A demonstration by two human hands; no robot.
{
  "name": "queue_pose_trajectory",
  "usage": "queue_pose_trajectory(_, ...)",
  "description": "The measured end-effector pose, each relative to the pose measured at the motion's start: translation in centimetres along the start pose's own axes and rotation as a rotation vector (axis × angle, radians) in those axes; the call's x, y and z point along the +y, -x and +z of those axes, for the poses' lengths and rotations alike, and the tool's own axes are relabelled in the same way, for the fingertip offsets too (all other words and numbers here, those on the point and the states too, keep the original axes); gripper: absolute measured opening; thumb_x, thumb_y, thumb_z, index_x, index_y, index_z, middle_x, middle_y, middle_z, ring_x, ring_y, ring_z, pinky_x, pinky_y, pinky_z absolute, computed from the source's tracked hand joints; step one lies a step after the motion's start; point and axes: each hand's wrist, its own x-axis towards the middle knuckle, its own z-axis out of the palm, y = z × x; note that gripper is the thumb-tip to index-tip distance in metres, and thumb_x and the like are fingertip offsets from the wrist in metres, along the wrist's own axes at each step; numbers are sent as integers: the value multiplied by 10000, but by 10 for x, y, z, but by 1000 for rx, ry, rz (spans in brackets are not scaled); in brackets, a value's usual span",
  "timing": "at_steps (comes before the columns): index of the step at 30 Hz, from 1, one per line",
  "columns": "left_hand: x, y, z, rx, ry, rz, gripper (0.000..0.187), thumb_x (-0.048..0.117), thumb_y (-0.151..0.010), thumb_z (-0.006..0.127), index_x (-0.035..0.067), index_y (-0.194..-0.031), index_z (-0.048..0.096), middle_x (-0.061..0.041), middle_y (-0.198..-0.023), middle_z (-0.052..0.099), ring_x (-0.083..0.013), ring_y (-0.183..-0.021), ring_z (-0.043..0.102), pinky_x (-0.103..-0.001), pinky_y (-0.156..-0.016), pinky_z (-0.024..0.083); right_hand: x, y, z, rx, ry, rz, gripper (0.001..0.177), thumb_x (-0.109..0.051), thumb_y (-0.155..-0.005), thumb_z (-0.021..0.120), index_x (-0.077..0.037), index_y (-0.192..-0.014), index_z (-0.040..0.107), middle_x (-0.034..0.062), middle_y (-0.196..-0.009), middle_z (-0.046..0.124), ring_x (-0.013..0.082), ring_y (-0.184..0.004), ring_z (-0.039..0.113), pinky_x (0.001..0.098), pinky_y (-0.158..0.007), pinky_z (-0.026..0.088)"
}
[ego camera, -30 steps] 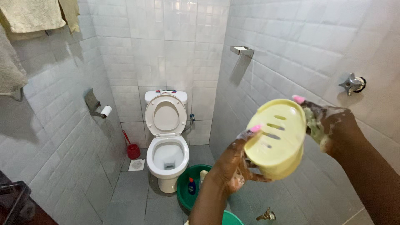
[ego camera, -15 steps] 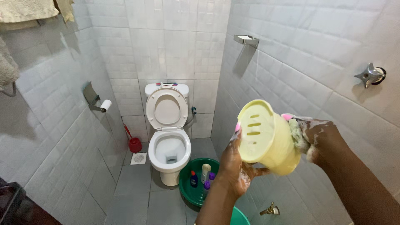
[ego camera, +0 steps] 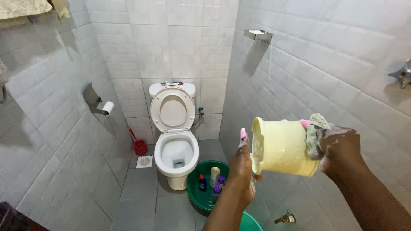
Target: The person scrubs a yellow plastic container with a soapy sponge, rinses it in a green basin, and continues scrubbing the container's lid. The task is performed in a tiled bathroom with a toilet and cleaning supplies visible.
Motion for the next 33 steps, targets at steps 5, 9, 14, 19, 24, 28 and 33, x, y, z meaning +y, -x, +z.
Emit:
queue_pose_trajectory(5,-5,-17,-7,-82,-27,5,790,706,-929,369,242,-1569,367,-58,-1464,584,-270,-1287,511,-432,-967,388,-12,14,20,35,-689,281,142,-26,-978,504,15,-1048,621,104,-936,661,177,-792,657,330,-682,590)
queue_pose_trajectory(9,1,-19,-13,-136,-77,-20,858,743,-898,379,253,-1596,280,-36,-1597,418,-268,-1465,358,-568,-1177,243,-9,20,32,37,-472,196,113,29,-984,517,70,-1045,603,134,-913,621,188,-767,627,336,-645,542)
queue_pose_trajectory(14,2,-38,-19,-119,-140,-105,870,746,-892,423,245,-1593,299,-116,-1592,412,-353,-1483,358,-642,-1191,230,3,20,50,60,-513,290,174,77,-943,484,65,-1042,626,127,-901,624,209,-724,610,351,-601,528)
queue_pose_trajectory(19,-25,-64,-46,-174,-107,-29,735,629,-904,482,192,-1495,475,-65,-1478,562,-282,-1379,491,-573,-1149,319,39,22,72,-33,-425,148,265,187,-821,462,101,-1019,616,139,-889,616,226,-712,605,360,-587,503)
queue_pose_trajectory(24,-70,-107,-78,-146,-106,-24,644,494,-955,502,157,-1501,455,-104,-1423,611,-290,-1291,561,-557,-1106,401,75,34,95,-100,-442,163,245,131,-854,494,79,-1044,639,125,-870,626,190,-689,597,340,-579,517)
queue_pose_trajectory(28,-92,-117,-101,-110,-179,-84,669,471,-958,507,169,-1539,373,-41,-1475,547,-242,-1349,516,-505,-1038,360,99,42,116,-102,-447,195,246,110,-863,527,58,-1058,669,136,-877,673,190,-673,618,348,-503,447)
queue_pose_trajectory(33,-118,-128,-126,-96,-209,-68,686,462,-924,550,162,-1520,388,-45,-1470,562,-246,-1360,510,-496,-1005,400,142,49,139,-129,-281,178,265,145,-858,539,82,-1078,673,156,-873,659,207,-679,618,364,-508,469)
